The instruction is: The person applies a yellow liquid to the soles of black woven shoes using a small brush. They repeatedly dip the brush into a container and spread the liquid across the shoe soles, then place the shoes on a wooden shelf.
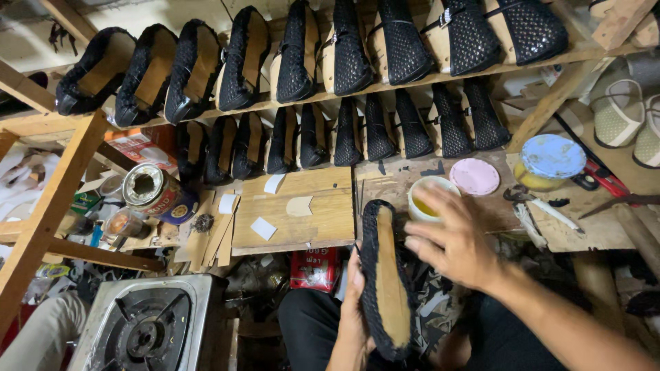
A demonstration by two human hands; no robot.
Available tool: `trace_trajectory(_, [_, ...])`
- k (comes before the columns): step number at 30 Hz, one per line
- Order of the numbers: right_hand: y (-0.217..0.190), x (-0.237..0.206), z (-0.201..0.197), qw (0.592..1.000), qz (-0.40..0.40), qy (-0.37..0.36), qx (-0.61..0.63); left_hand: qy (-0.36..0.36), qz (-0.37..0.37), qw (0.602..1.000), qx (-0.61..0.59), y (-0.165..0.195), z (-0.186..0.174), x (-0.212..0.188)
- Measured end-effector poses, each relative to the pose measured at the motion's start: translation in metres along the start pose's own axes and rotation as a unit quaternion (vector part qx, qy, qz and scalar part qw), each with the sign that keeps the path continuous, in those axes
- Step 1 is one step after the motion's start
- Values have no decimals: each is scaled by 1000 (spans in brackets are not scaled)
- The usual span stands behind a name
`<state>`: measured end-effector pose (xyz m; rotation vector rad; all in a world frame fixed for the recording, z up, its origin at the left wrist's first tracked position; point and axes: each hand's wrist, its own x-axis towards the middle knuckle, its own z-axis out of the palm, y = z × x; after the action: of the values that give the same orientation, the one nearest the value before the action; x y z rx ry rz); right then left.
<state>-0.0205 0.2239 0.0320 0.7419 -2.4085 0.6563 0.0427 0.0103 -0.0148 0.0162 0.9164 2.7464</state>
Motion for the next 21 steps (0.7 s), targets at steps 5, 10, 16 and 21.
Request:
trace_trajectory(5, [43,37,-2,960,158,-196,-120,-40,12,999,-31,-2,-5,-3])
trace_trajectory(10, [52,47,-5,908,209,-337,-133,-54,63,996,13,-1,-2,-5])
trace_trajectory(16, [56,19,-5,983,148,-105,8,-32,107,993,28,0,-1,-1])
trace_trajectory(21, [-12,-27,-7,968,97,-42,227,-11,81,996,23,-7,7,8])
